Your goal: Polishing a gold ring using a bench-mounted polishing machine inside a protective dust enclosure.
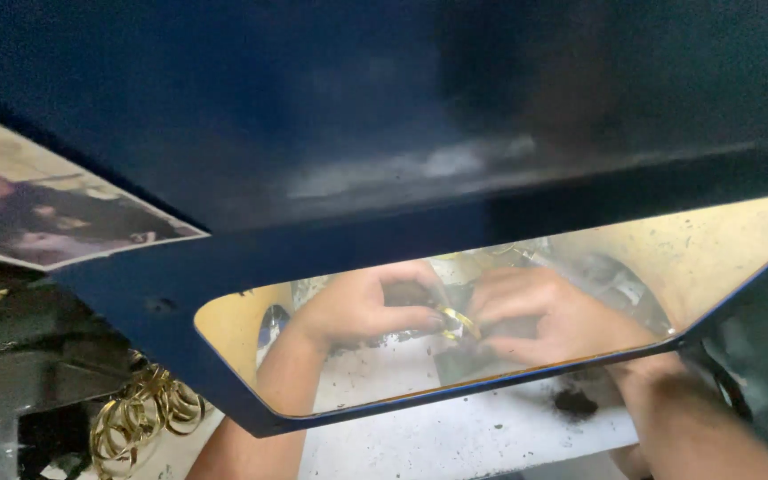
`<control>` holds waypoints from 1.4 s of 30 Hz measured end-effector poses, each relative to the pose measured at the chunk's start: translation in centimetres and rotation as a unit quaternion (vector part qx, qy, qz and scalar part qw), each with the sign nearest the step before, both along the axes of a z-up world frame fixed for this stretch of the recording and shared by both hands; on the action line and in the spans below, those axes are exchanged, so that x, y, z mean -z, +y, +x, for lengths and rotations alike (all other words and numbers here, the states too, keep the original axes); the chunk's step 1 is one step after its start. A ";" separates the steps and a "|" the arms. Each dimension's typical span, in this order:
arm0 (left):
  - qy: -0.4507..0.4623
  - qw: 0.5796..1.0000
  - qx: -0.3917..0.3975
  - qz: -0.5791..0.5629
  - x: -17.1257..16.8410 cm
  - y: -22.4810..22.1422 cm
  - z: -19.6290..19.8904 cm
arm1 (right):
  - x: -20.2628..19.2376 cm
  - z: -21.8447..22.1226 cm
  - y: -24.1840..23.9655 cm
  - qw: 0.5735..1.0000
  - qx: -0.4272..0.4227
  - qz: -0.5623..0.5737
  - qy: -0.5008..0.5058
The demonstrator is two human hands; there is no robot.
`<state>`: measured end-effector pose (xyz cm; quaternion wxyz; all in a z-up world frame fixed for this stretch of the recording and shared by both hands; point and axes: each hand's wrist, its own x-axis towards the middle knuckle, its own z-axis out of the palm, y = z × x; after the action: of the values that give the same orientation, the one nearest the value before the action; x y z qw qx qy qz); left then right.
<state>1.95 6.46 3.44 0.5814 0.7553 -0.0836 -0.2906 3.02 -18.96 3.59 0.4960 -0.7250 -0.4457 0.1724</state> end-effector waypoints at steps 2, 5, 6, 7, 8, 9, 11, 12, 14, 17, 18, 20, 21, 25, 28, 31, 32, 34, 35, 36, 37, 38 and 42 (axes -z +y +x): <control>-0.002 1.000 -0.020 0.015 -0.6 0.4 -0.2 | -1.8 -0.3 0.2 0.998 0.044 -0.034 -0.020; 0.007 0.997 -0.059 0.043 -1.3 1.0 -0.6 | -2.9 -0.6 -0.1 0.987 0.086 -0.124 -0.057; 0.019 0.995 -0.078 0.055 -1.6 1.1 -0.7 | -3.0 -0.6 -0.3 0.977 0.083 -0.181 -0.077; 0.015 0.995 -0.079 0.057 -1.1 1.2 -0.9 | -2.6 -1.2 0.0 0.977 0.083 -0.179 -0.081; 0.002 0.994 -0.100 0.040 -0.7 1.2 -1.1 | -2.3 -1.8 0.3 0.979 0.043 -0.182 -0.079; -0.011 0.992 -0.121 0.023 -0.2 1.1 -1.2 | -1.9 -2.3 0.6 0.980 0.003 -0.185 -0.077; -0.024 0.995 -0.090 0.042 -2.7 0.8 -1.1 | -3.7 -2.7 1.4 0.977 -0.040 -0.191 -0.088; -0.033 0.996 -0.058 0.060 -3.9 0.6 -1.1 | -4.4 -3.0 1.7 0.972 -0.082 -0.198 -0.094; -0.025 0.996 -0.077 0.048 -3.7 0.3 -1.2 | -3.5 -2.6 0.4 0.967 -0.052 -0.230 -0.096; -0.032 0.989 -0.138 0.030 1.4 1.1 -1.3 | -2.4 -1.7 -0.5 0.970 0.084 -0.214 -0.077; -0.049 0.982 -0.181 0.024 3.9 1.5 -1.3 | -2.1 -1.3 -0.7 0.967 0.189 -0.161 -0.056; -0.066 0.981 -0.180 0.016 4.6 1.8 -1.4 | -0.9 -1.2 -1.0 0.956 0.257 -0.138 -0.007; -0.084 0.980 -0.180 0.010 5.1 2.1 -1.4 | -0.3 -1.2 -1.2 0.939 0.323 -0.112 0.042; -0.133 0.974 -0.185 -0.011 5.0 2.0 -1.6 | -2.1 -1.5 0.7 0.939 0.332 -0.043 0.074; -0.163 0.969 -0.180 -0.045 2.3 1.4 -1.6 | -3.2 -1.6 1.7 0.936 0.338 -0.042 0.092; -0.208 0.959 -0.169 -0.094 0.5 1.1 -1.4 | -4.3 -1.7 2.3 0.935 0.337 -0.045 0.105; -0.211 0.958 -0.169 -0.094 0.4 1.1 -1.2 | -4.3 -1.7 2.3 0.938 0.325 -0.031 0.116; -0.214 0.958 -0.168 -0.094 0.4 1.1 -1.0 | -5.0 -1.7 2.9 0.941 0.313 -0.016 0.127; -0.219 0.957 -0.166 -0.094 0.4 1.0 -0.9 | -5.8 -1.7 3.6 0.919 0.343 -0.081 0.177; -0.224 0.956 -0.164 -0.094 0.3 1.0 -0.7 | -6.6 -1.8 4.2 0.889 0.370 -0.146 0.226; -0.224 0.956 -0.163 -0.094 0.2 0.9 -0.7 | -6.7 -1.8 4.2 0.889 0.370 -0.146 0.226; -0.209 0.960 -0.164 -0.082 0.1 0.9 -0.7 | -6.7 -1.8 4.3 0.880 0.375 -0.154 0.245; -0.150 0.974 -0.166 -0.033 -0.2 0.9 -0.7 | -7.2 -1.8 4.8 0.865 0.383 -0.161 0.280</control>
<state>1.27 7.33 3.66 0.6268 0.7742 -0.0523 -0.0704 1.24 -14.15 10.77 0.5033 -0.8297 0.0586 0.2342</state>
